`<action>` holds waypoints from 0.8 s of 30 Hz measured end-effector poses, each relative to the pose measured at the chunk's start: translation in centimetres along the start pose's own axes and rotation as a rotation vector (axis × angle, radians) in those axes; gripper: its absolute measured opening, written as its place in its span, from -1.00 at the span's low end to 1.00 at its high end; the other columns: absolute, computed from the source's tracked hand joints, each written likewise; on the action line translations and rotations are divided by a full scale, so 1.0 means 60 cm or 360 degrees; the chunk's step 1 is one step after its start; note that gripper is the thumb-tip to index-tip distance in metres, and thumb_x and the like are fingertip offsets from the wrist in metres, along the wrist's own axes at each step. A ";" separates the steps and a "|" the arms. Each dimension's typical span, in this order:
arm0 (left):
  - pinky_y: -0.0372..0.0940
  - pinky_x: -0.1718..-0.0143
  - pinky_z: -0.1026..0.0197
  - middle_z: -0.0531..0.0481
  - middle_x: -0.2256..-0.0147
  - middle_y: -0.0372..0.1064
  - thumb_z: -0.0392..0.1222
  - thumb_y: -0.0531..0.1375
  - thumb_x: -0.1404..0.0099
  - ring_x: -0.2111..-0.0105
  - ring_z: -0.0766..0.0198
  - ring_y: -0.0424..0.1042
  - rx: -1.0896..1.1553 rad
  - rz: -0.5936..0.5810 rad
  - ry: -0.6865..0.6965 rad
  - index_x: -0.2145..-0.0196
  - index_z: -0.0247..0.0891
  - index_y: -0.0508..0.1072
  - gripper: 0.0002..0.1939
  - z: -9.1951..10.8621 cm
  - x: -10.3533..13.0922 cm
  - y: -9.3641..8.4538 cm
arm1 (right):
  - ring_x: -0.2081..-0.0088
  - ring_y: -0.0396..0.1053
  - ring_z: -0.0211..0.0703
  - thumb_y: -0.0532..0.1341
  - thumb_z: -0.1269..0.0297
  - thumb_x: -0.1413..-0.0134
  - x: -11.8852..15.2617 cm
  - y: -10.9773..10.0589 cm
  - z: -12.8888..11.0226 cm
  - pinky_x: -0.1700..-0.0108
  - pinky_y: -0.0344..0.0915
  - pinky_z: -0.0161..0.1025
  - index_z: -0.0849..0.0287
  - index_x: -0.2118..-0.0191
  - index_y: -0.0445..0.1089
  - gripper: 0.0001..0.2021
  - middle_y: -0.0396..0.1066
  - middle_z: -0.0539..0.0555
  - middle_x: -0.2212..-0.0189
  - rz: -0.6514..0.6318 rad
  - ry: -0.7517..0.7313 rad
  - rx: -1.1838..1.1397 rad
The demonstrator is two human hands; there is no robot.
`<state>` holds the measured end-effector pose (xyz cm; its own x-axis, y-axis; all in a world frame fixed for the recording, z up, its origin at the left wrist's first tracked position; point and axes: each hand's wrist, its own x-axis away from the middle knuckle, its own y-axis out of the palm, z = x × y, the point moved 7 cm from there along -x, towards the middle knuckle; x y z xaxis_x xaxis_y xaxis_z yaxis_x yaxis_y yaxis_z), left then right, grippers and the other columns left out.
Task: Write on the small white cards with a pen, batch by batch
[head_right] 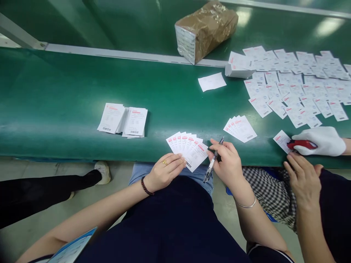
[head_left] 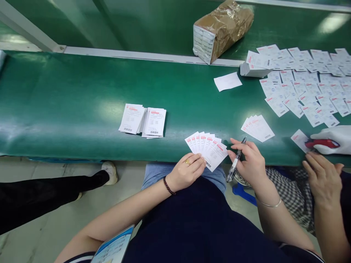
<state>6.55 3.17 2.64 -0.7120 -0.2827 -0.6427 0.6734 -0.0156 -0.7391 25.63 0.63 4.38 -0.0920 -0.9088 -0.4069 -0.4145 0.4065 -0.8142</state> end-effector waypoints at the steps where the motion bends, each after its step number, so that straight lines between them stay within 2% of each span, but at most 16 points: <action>1: 0.45 0.12 0.08 -0.13 0.26 0.54 -0.45 0.17 -0.30 0.14 0.14 0.53 -0.0013 -0.0001 -0.0003 0.18 -0.38 0.46 -0.85 0.002 -0.004 0.001 | 0.21 0.46 -0.05 0.26 0.31 -0.13 -0.002 -0.006 0.007 0.16 0.49 -0.02 0.07 0.21 0.37 -0.89 0.56 0.10 0.10 0.0031 0.0009 0.0024; 6: 0.44 0.08 0.08 -0.16 0.26 0.54 -0.47 0.17 -0.29 0.16 0.13 0.52 -0.0071 -0.0011 -0.0017 0.23 -0.41 0.49 -0.87 0.017 -0.023 0.013 | -0.01 0.43 0.07 0.25 0.28 -0.14 -0.003 -0.036 0.058 0.01 0.45 0.10 0.09 0.19 0.39 -0.88 0.55 0.15 0.10 0.0144 0.0115 0.0199; 12: 0.45 0.05 0.06 -0.15 0.24 0.53 -0.34 0.16 -0.35 0.13 0.13 0.51 -0.0076 -0.0103 -0.0049 0.17 -0.41 0.47 -0.87 0.028 -0.036 0.027 | -0.25 0.21 0.20 0.20 0.17 -0.19 0.027 -0.042 0.098 -0.18 0.26 0.30 0.11 0.19 0.36 -0.85 0.50 0.19 0.00 0.0014 0.0140 0.0224; 16: 0.43 0.00 0.03 -0.19 0.19 0.52 -0.23 0.16 -0.37 0.09 0.08 0.50 -0.0071 -0.0204 -0.0068 0.15 -0.44 0.46 -0.80 0.034 -0.044 0.035 | -0.30 0.13 0.26 0.12 0.08 -0.25 0.051 -0.029 0.121 -0.19 0.19 0.36 0.12 0.15 0.33 -0.77 0.42 0.21 -0.10 -0.0110 0.0218 0.0291; 20: 0.39 -0.03 0.02 -0.25 0.18 0.51 -0.13 0.15 -0.38 0.06 0.03 0.47 -0.0057 -0.0279 -0.0093 0.13 -0.47 0.46 -0.70 0.042 -0.058 0.051 | -0.30 0.11 0.30 0.06 0.08 -0.28 0.064 -0.034 0.148 -0.18 0.17 0.39 0.14 0.15 0.32 -0.75 0.37 0.25 -0.14 -0.0072 0.0348 0.0411; 24: 0.33 -0.06 0.01 -0.32 0.14 0.49 0.01 0.13 -0.38 0.01 -0.03 0.43 -0.0040 -0.0389 -0.0119 0.09 -0.52 0.46 -0.55 0.045 -0.081 0.088 | -0.24 0.19 0.39 0.07 0.11 -0.28 0.069 -0.056 0.172 -0.09 0.21 0.47 0.19 0.14 0.34 -0.74 0.38 0.35 -0.11 0.0016 0.0418 0.0542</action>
<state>14.08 1.89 2.39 -0.8356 -0.3439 -0.4284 0.4774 -0.0685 -0.8760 36.01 -3.51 1.16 -0.3403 -0.8797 -0.3322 -0.0938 0.3832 -0.9189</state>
